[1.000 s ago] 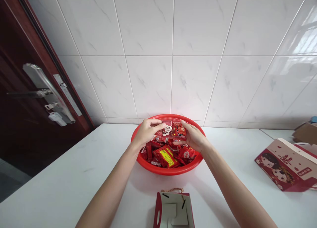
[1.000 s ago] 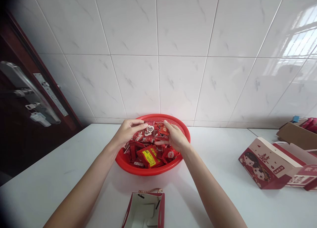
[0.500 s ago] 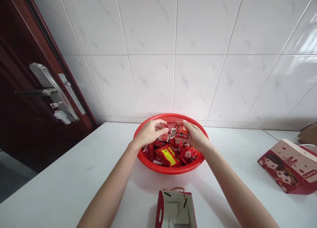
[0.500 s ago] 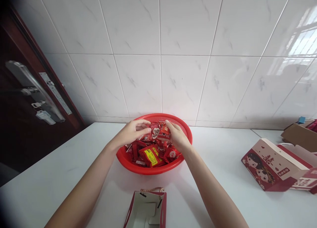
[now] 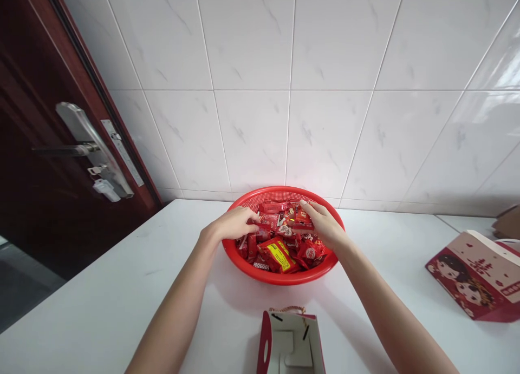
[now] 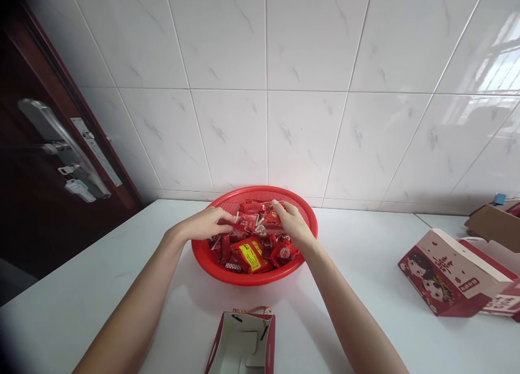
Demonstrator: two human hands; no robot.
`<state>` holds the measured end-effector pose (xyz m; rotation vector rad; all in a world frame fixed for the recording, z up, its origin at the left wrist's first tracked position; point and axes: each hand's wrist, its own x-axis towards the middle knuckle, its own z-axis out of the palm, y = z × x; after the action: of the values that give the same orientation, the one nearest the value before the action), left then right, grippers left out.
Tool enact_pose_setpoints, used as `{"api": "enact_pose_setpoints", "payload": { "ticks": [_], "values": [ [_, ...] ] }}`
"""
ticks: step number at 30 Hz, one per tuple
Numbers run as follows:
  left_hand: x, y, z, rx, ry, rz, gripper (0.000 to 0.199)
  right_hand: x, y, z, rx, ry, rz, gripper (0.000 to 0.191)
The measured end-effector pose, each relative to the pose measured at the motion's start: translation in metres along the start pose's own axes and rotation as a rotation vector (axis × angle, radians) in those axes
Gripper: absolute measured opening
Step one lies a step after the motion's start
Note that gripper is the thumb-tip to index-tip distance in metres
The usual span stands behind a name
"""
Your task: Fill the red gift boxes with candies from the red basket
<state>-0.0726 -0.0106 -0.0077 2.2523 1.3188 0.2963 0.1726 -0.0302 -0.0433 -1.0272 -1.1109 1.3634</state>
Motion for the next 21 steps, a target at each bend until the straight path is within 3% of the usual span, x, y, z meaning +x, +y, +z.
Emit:
{"api": "enact_pose_setpoints", "payload": {
  "ticks": [8,14,18,21],
  "values": [
    [0.000,0.013,-0.002,-0.091,0.308,0.057,0.030,-0.004,-0.010,0.003,0.059,-0.090,0.078,0.025],
    [0.002,0.016,0.002,-0.063,0.394,0.079,0.034,-0.006,-0.014,0.003,0.120,-0.133,0.111,0.024],
    [0.006,0.013,0.005,0.018,0.429,-0.009,0.033,-0.007,-0.015,0.003,0.133,-0.162,0.119,0.027],
    [0.008,0.010,0.007,0.052,0.454,-0.056,0.046,-0.008,-0.016,0.002,0.140,-0.161,0.124,0.028]
  ]
}}
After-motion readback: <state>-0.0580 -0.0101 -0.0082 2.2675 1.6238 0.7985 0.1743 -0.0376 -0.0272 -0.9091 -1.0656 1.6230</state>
